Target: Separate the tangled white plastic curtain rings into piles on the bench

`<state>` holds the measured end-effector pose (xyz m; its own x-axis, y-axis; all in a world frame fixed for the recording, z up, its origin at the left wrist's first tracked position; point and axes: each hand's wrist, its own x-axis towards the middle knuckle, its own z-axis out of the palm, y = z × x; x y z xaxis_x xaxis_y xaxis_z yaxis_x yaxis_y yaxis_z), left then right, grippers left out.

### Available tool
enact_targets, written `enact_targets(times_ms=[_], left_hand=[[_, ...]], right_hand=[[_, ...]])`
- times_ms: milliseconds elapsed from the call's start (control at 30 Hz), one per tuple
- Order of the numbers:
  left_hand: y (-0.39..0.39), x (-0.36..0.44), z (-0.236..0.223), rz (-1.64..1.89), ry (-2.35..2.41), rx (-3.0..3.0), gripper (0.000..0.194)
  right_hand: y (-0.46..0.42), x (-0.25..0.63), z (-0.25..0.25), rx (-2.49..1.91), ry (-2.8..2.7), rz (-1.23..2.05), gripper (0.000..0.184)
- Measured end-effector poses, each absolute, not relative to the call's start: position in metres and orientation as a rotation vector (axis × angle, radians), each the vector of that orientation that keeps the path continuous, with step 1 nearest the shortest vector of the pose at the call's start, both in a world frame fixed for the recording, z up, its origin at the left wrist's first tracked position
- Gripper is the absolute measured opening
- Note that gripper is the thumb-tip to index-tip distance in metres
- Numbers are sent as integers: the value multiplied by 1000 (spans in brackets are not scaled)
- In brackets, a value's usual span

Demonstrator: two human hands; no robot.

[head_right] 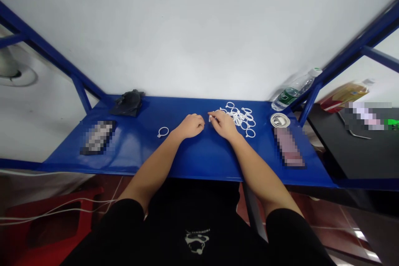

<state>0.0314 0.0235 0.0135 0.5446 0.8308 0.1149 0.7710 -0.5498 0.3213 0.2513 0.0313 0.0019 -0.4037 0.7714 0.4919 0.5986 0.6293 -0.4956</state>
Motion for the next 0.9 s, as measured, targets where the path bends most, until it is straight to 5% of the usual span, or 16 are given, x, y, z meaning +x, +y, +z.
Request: enact_targets(times_ms=[267,900], left_hand=[[25,30,17,839,1360,2476,23],[24,35,14,861,1292,2414,19]], right_hand=[[31,248,-1,-1029,-2181,338,33],[24,250,6,-1039,-2182,460,26]])
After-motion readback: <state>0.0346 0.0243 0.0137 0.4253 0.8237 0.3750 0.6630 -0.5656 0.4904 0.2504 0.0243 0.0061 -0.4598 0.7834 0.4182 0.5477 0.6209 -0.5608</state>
